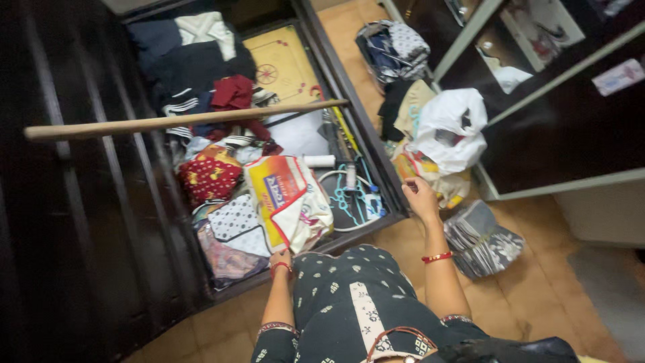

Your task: The person opens a lift-up bed storage compartment and organizes items inside. They move several packaged items, clothing, and a carrom board, placing some items into a bag and rearranging others to clear space.

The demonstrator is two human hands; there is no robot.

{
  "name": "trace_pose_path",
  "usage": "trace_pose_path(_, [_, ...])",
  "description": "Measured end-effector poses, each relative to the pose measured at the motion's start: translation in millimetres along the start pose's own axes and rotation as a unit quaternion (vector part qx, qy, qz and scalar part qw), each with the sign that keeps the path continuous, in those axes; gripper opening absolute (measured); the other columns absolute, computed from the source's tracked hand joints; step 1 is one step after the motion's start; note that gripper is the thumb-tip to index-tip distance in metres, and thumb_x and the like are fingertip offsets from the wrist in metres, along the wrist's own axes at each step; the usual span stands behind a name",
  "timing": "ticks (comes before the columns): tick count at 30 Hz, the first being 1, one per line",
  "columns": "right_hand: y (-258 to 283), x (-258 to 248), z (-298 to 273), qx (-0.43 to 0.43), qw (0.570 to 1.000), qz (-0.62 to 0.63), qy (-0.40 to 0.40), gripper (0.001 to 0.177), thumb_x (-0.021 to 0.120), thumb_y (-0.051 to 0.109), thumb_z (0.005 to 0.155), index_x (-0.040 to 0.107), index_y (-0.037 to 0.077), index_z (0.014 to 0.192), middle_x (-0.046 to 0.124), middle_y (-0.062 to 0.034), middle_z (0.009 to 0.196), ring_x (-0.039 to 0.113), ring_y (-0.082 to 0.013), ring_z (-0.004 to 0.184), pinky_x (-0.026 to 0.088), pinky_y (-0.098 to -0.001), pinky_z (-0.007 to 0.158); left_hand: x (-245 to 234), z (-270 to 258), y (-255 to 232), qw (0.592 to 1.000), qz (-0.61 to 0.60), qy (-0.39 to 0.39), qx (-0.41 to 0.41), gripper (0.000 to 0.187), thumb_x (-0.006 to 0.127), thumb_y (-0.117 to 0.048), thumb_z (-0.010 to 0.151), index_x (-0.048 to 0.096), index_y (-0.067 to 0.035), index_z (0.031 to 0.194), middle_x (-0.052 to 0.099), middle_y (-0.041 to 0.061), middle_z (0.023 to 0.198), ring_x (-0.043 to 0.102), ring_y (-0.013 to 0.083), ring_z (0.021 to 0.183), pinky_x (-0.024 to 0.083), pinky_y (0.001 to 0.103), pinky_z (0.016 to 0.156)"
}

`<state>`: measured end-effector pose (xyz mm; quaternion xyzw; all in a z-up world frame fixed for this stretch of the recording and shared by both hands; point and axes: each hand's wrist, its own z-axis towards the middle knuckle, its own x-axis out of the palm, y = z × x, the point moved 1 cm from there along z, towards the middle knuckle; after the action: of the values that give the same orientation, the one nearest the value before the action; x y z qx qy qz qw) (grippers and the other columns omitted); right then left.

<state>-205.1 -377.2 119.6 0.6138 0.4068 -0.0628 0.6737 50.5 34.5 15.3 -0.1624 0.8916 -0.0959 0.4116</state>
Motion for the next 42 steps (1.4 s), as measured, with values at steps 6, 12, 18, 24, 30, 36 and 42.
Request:
trace_pose_path(6, [43,60,-4,-0.065,0.996,-0.018,0.052,0.028,0.069,0.023,0.093,0.071,0.005,0.113,0.073,-0.0147,0.105,0.072,-0.0271,0.096,0.055,-0.0374,0.086,-10,12,33,0.999,0.033,0.018,-0.019,0.044,0.064,-0.045,0.089,0.076,-0.019,0.122,0.069,0.015,0.132,0.064,0.0372,0.122,0.050,0.047,0.105])
trace_pose_path(12, [61,101,12,-0.080,0.981,-0.070,0.163,0.029,0.069,0.023,0.090,0.072,0.005,0.113,0.073,-0.0134,0.104,0.072,-0.0265,0.095,0.056,-0.0366,0.084,-13,8,41,0.996,-0.009,0.020,-0.091,0.047,0.064,-0.048,0.089,0.072,-0.021,0.126,0.065,0.013,0.138,0.061,0.0348,0.128,0.049,0.046,0.107])
trace_pose_path(18, [80,146,66,0.173,0.872,0.346,0.299,0.041,0.064,0.029,0.096,0.062,0.003,0.128,0.071,-0.0108,0.123,0.069,-0.0252,0.115,0.052,-0.0388,0.096,-1,10,40,0.989,-0.119,-0.004,-0.090,0.051,0.057,-0.053,0.097,0.074,-0.014,0.124,0.068,0.017,0.133,0.062,0.0359,0.128,0.047,0.046,0.107])
trace_pose_path(24, [81,217,107,0.397,0.587,0.683,0.178,0.063,0.058,0.042,0.100,0.044,0.000,0.144,0.058,-0.0248,0.140,0.059,-0.0368,0.126,0.052,-0.0514,0.105,-1,14,29,0.975,-0.208,0.040,-0.060,0.060,0.057,-0.056,0.096,0.070,-0.007,0.127,0.070,0.017,0.132,0.064,0.0307,0.128,0.046,0.040,0.108])
trace_pose_path(30, [30,298,111,0.497,0.661,0.527,0.197,0.060,0.058,0.042,0.098,0.042,0.005,0.144,0.058,-0.0240,0.139,0.060,-0.0373,0.127,0.053,-0.0504,0.105,0,21,26,0.979,-0.194,0.048,-0.044,0.061,0.054,-0.057,0.096,0.068,-0.008,0.129,0.069,0.018,0.132,0.062,0.0306,0.127,0.045,0.039,0.108])
trace_pose_path(36, [24,325,82,0.534,0.708,0.426,0.176,0.061,0.057,0.045,0.098,0.045,0.004,0.141,0.060,-0.0232,0.136,0.063,-0.0353,0.120,0.054,-0.0496,0.101,-16,50,21,0.973,-0.206,0.101,-0.027,0.057,0.052,-0.052,0.097,0.065,-0.006,0.128,0.067,0.017,0.133,0.061,0.0309,0.129,0.044,0.039,0.108])
trace_pose_path(42, [3,367,55,0.507,0.809,0.195,0.225,0.056,0.058,0.044,0.097,0.061,0.001,0.133,0.065,-0.0259,0.134,0.063,-0.0358,0.114,0.052,-0.0478,0.096,-24,141,43,0.971,0.095,0.195,0.096,0.063,0.034,-0.054,0.105,0.068,-0.005,0.125,0.064,0.023,0.132,0.057,0.0430,0.127,0.044,0.048,0.106])
